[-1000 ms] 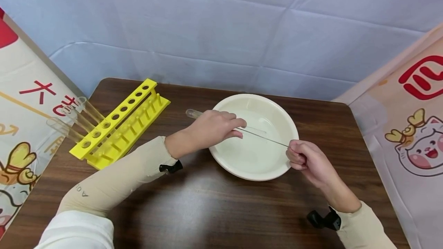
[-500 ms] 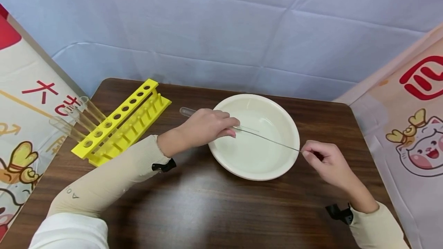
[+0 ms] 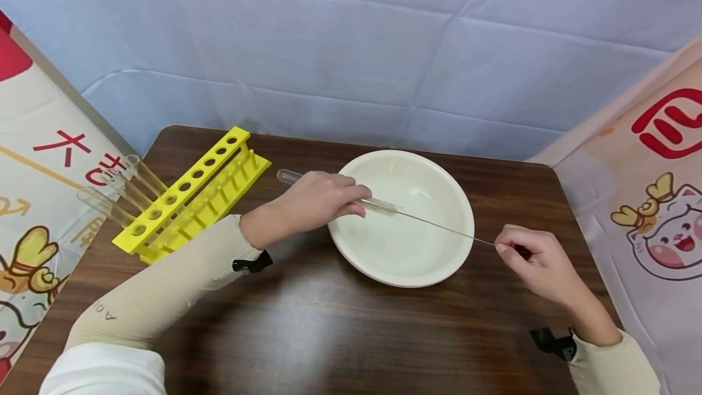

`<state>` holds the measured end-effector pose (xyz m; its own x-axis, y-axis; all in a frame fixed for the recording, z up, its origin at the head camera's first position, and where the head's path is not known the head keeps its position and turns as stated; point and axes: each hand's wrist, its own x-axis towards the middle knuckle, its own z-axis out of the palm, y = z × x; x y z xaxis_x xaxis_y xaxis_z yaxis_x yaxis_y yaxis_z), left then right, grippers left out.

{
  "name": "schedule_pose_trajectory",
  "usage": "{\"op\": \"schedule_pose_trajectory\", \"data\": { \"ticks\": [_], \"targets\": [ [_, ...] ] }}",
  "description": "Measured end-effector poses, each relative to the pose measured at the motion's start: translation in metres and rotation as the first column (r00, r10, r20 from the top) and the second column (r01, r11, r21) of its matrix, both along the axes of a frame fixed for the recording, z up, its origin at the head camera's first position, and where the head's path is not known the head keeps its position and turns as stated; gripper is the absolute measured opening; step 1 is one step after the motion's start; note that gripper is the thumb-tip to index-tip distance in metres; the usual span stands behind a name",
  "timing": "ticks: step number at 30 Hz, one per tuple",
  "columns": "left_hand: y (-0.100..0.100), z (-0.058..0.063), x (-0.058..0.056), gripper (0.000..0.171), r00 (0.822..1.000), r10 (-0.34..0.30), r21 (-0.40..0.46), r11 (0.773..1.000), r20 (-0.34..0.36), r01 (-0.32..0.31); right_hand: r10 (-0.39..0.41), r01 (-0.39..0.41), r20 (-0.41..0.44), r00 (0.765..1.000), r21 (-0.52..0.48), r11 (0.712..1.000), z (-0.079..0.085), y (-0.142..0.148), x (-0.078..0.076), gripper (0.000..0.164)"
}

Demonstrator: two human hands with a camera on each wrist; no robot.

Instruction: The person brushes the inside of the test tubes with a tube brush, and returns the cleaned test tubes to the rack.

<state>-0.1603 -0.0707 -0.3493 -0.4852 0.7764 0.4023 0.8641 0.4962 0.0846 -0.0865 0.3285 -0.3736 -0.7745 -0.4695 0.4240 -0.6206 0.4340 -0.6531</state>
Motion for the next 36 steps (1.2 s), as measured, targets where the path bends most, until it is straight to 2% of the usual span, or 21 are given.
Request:
{"op": "schedule_pose_trajectory", "data": {
  "ticks": [8,17,21,30,36],
  "targets": [
    [-0.006,0.001,0.000,0.025,1.000,0.007,0.001,1.000,0.006,-0.007,-0.038,0.039,-0.018,0.999,0.044,0.998,0.004,0.012,0.004,0.049],
    [-0.009,0.001,-0.001,0.027,1.000,0.028,-0.022,0.999,-0.010,-0.029,-0.035,0.037,-0.043,0.998,0.042,0.998,0.003,0.025,0.006,0.050],
    [-0.010,0.001,-0.001,0.027,0.999,0.043,-0.028,0.999,-0.010,-0.043,-0.052,0.053,-0.027,0.998,0.045,0.998,0.003,0.029,0.008,0.050],
    [-0.012,-0.001,-0.001,0.029,0.999,0.037,-0.029,0.999,-0.020,-0.038,0.011,-0.012,-0.001,1.000,-0.032,0.999,-0.001,0.039,0.009,0.051],
    [-0.014,-0.001,-0.002,0.027,0.999,0.051,-0.035,0.998,-0.008,-0.051,0.014,-0.012,0.038,0.999,-0.043,0.999,-0.003,0.047,0.011,0.051]
  ]
}}
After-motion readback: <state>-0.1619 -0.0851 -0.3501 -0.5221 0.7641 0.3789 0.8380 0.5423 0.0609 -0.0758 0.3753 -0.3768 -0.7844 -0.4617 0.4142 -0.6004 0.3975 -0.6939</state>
